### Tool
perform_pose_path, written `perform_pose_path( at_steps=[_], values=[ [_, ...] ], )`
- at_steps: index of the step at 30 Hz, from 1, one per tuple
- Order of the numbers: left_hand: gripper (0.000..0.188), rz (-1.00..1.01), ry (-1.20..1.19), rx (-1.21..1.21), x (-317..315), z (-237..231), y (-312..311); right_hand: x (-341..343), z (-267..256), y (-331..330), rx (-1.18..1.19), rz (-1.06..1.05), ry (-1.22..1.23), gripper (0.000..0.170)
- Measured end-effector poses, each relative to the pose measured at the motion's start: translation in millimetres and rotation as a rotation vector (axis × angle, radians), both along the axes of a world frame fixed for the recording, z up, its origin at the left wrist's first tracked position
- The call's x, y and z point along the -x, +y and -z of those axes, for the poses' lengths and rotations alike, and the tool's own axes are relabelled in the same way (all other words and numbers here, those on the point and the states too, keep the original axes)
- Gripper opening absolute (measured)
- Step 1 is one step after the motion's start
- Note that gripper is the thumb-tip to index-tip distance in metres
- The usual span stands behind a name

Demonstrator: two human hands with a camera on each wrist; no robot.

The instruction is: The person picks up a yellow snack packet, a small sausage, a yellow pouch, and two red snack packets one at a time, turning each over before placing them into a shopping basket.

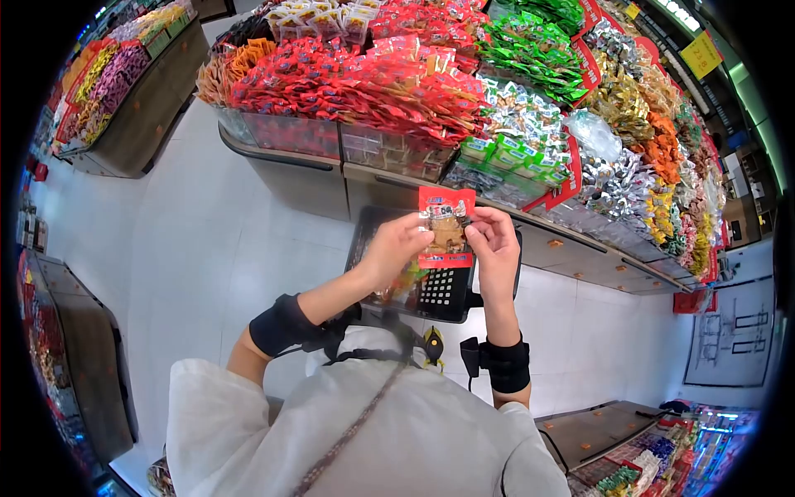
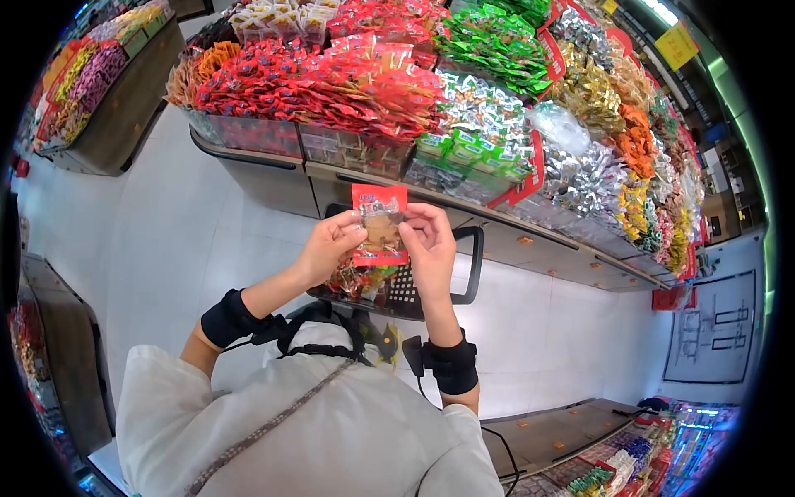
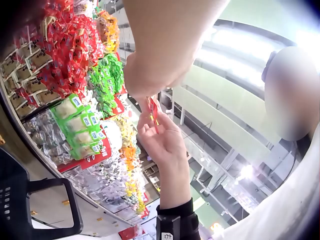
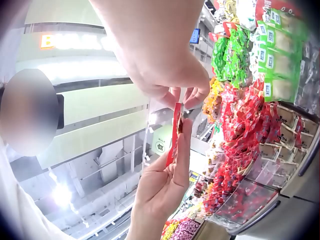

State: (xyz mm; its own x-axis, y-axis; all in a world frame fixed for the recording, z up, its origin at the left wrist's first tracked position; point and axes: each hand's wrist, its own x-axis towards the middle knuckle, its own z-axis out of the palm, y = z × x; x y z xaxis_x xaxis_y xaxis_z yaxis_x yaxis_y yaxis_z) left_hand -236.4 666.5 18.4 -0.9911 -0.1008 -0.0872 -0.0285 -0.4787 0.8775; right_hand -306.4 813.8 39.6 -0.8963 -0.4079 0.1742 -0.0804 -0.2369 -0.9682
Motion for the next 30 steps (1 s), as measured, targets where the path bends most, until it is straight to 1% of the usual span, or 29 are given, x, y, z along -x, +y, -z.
perform_pose_path(
  at_steps=[2, 4, 7, 11, 14, 17, 19, 20, 22, 29, 30],
  values=[
    [0.025, 0.011, 0.006, -0.011, 0.8, -1.4, 0.0, -0.1, 0.5, 2.1, 0.037, -0.031, -0.058, 0.025],
    [0.026, 0.028, 0.018, -0.037, -0.1, -7.5, 0.8, 1.1, 2.2, 4.7, 0.045, -0.044, -0.060, 0.024],
    [0.028, 0.038, 0.081, 0.064, 2.0, 4.5, 1.8, 4.5, 7.8, 10.8, 0.042, -0.055, -0.066, 0.023],
    [0.029, 0.066, 0.057, 0.122, 1.2, 8.2, 3.6, 4.3, 8.8, 15.7, 0.037, -0.043, -0.120, 0.022],
    [0.029, 0.052, 0.036, 0.129, 2.0, 5.5, 7.2, 5.5, 8.2, 20.8, 0.068, -0.069, -0.214, 0.025],
    [0.029, 0.032, 0.072, 0.084, 3.0, 6.0, 13.8, 10.0, 9.2, 30.2, 0.180, -0.198, -0.372, 0.028],
    [0.028, 0.028, 0.091, 0.072, 2.7, 3.6, 16.8, 10.2, 7.2, 33.6, 0.219, -0.242, -0.453, 0.029],
    [0.028, 0.023, 0.066, 0.104, 1.9, -0.1, 18.5, 10.3, 6.6, 35.4, 0.237, -0.265, -0.493, 0.030],
    [0.027, 0.010, 0.014, 0.162, -0.4, -7.7, 22.7, 12.6, 10.5, 40.4, 0.267, -0.293, -0.547, 0.030],
    [0.026, -0.013, 0.070, 0.058, -2.0, 2.0, 42.2, 17.6, 19.7, 55.6, 0.293, -0.382, -0.649, 0.036],
    [0.025, -0.013, 0.062, 0.098, -3.6, -1.8, 44.3, 20.4, 24.0, 58.8, 0.297, -0.411, -0.659, 0.039]
  ],
)
